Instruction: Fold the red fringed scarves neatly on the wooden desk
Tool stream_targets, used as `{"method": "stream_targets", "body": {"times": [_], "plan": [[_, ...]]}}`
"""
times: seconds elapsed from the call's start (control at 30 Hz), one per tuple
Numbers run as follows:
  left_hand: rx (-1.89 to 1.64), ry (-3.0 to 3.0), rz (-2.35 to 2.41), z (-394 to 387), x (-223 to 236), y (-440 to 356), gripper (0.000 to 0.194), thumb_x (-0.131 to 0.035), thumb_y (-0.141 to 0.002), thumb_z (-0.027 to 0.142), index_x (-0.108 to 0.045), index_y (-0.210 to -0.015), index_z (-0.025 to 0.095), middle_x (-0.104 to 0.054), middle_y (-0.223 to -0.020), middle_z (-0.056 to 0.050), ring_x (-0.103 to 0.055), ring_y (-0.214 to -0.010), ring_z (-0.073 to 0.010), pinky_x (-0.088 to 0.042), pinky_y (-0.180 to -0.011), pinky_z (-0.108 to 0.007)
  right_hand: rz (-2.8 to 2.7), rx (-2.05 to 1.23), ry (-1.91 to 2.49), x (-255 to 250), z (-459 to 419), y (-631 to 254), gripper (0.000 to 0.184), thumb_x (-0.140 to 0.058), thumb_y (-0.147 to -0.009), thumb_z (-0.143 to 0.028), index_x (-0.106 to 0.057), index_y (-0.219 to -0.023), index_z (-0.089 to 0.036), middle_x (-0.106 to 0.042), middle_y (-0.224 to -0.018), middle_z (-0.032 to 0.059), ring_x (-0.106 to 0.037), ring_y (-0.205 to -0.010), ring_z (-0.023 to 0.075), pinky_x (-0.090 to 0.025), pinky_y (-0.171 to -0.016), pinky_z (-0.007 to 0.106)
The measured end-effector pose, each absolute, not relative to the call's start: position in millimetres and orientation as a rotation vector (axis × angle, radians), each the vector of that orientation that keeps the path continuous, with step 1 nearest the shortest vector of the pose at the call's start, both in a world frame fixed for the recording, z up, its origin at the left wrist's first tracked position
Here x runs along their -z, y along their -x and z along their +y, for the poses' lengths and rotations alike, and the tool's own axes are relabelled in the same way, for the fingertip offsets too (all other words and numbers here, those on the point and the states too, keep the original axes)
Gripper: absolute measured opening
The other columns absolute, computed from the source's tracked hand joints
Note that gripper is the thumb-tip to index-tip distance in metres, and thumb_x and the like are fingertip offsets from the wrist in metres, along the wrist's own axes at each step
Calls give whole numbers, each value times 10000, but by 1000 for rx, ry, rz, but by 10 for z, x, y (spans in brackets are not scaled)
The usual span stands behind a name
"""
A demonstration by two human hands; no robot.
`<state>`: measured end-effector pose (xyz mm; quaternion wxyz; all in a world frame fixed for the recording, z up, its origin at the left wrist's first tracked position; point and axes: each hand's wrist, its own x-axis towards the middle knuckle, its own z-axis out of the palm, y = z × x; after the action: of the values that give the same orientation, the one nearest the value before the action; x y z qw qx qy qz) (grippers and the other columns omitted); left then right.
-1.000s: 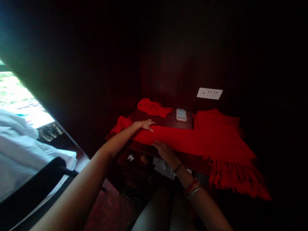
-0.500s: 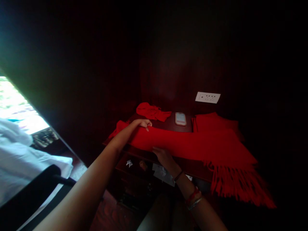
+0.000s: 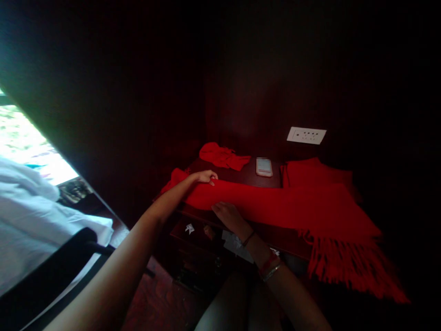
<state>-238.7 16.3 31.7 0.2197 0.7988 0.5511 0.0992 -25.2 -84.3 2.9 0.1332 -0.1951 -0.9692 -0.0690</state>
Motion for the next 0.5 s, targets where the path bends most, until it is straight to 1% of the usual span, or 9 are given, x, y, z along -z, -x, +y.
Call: {"method": "stream_targets", "body": {"times": [0.07, 0.13, 0.23, 0.3, 0.37, 0.5], "plan": [[-225, -2137, 1547, 176, -339, 2423, 245, -491, -734, 219, -523, -892, 34, -533, -715, 10, -409, -654, -66, -304, -595, -154, -2819, 245, 568, -28, -818, 210, 192, -399, -803, -106, -530, -939, -143, -587, -881, 61, -527, -779, 163, -402, -647, 269], [-154, -2081, 1558, 203, -395, 2490, 212, -499, -714, 216, -541, -871, 80, -535, -695, 19, -409, -626, -70, -298, -578, -161, -2800, 275, 583, -20, -787, 156, 198, -400, -804, -105, -522, -955, -145, -576, -906, 61, -519, -788, 162, -394, -664, 273], [-29, -2055, 1541, 237, -501, 2622, 139, -598, -590, 184, -572, -709, 118, -509, -580, 45, -399, -553, -75, -289, -539, -171, -2756, 297, 565, -26, -765, 134, 197, -403, -810, -121, -518, -965, -159, -562, -931, 51, -494, -827, 165, -371, -727, 294], [0, -2065, 1538, 246, -551, 2694, 118, -617, -538, 149, -560, -637, 122, -469, -526, 61, -374, -526, -73, -278, -525, -176, -2729, 313, 522, -39, -776, 183, 194, -410, -812, -138, -511, -975, -165, -552, -942, 48, -473, -847, 168, -359, -742, 305], [-31, -2098, 1545, 244, -567, 2733, 113, -601, -549, 135, -552, -649, 115, -456, -542, 64, -360, -546, -72, -276, -537, -175, -2729, 329, 484, -47, -798, 265, 177, -422, -809, -147, -515, -959, -159, -549, -919, 49, -459, -846, 171, -354, -740, 311], [-107, -2165, 1607, 239, -510, 2743, 149, -571, -581, 97, -545, -726, 73, -465, -612, 53, -360, -610, -70, -277, -578, -168, -2792, 336, 470, -29, -838, 398, 109, -437, -797, -129, -540, -829, -140, -545, -813, 50, -455, -807, 171, -360, -713, 305]]}}
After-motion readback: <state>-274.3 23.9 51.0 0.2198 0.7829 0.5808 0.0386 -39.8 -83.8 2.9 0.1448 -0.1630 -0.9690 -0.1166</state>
